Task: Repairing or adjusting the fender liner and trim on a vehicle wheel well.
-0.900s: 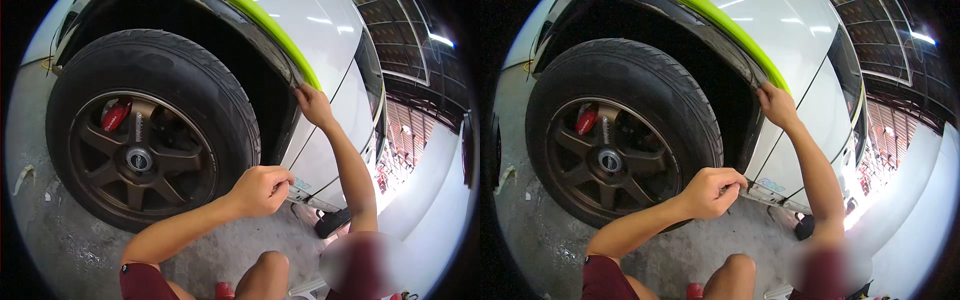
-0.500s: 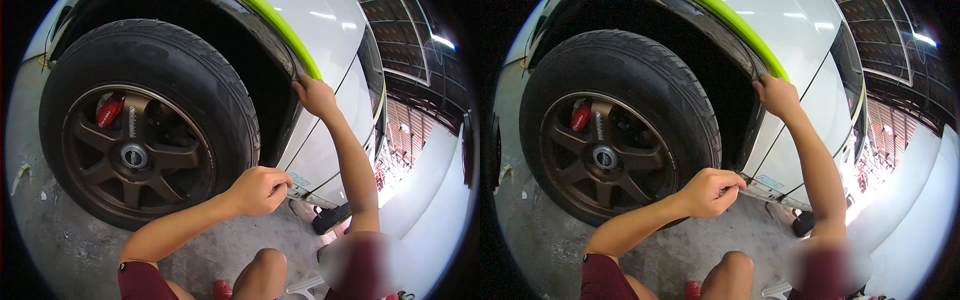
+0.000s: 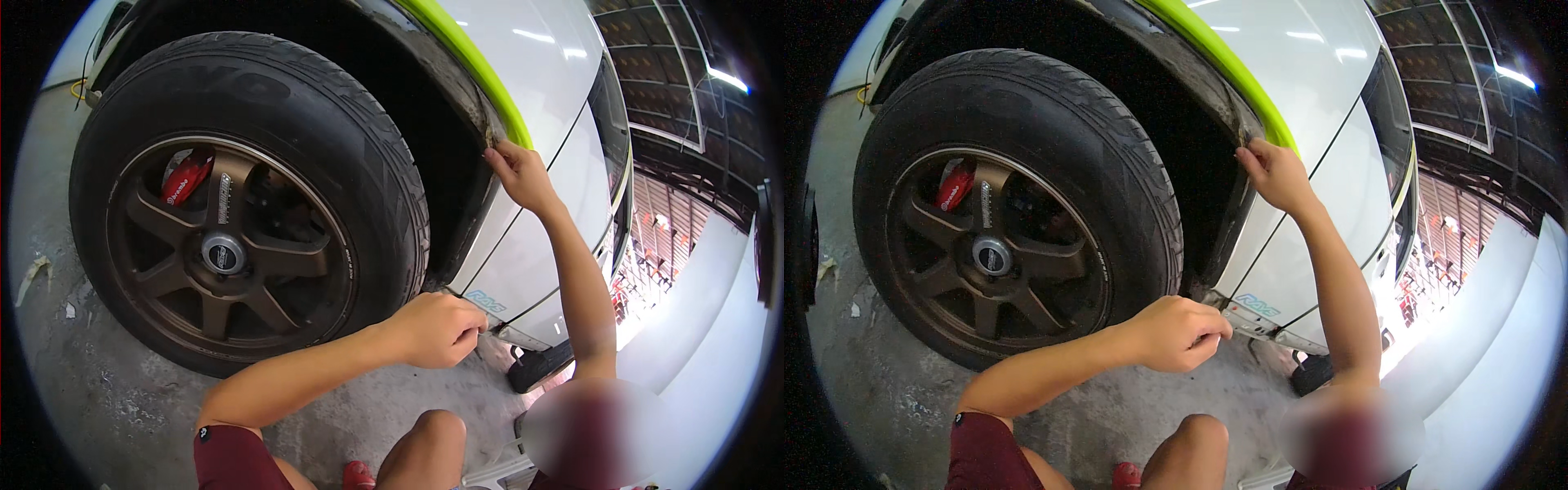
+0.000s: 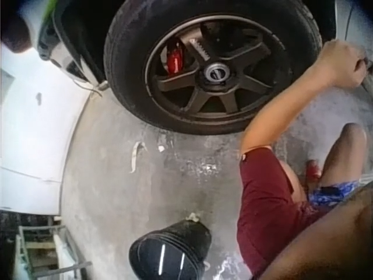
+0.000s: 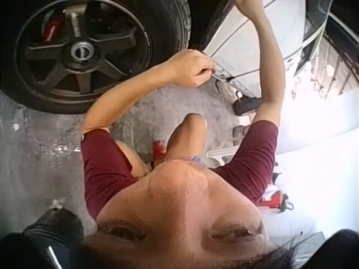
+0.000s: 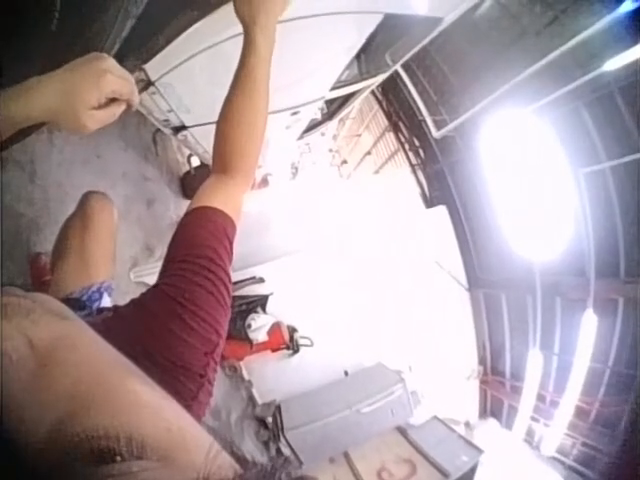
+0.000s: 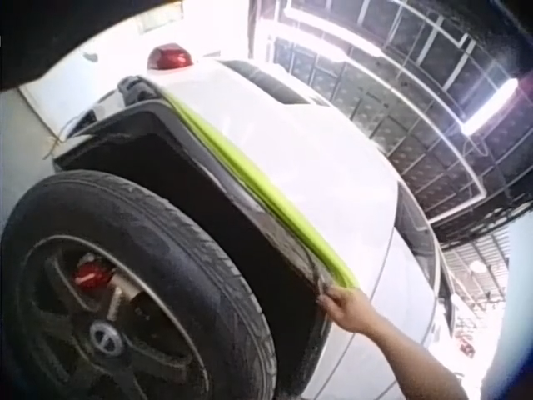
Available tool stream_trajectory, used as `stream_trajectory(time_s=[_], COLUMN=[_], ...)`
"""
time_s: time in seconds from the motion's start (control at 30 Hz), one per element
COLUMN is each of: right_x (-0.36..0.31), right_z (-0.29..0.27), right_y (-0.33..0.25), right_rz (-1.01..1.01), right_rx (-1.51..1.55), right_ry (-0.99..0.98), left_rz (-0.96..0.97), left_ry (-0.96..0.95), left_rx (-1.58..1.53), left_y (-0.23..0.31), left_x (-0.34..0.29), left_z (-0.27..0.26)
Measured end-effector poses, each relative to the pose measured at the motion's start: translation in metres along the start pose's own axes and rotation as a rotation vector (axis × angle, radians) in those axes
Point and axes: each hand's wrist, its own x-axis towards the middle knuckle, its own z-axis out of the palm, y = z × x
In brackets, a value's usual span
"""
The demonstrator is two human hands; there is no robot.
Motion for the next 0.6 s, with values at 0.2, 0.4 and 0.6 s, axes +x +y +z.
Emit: stream_trajectory(time_s=[0.2, 0.4, 0.6], right_x=[-0.006, 0.015, 0.012], right_z=[-0.001, 0.018, 0.014], right_y=[-0.026, -0.022, -0.031], right_rz=[0.101, 0.127, 0.153], right_rx=[-0.299, -0.430, -0.219], right_ry=[0.054, 0.090, 0.077], left_rz=[-0.024, 0.000, -0.038], left_ry=[-0.047, -0.069, -0.126], left_rx=[0.030, 0.047, 0.044], left_y=[-0.006, -0.004, 0.002], left_x=[-0.004, 0.001, 0.000], left_z=[-0.003, 0.004, 0.004])
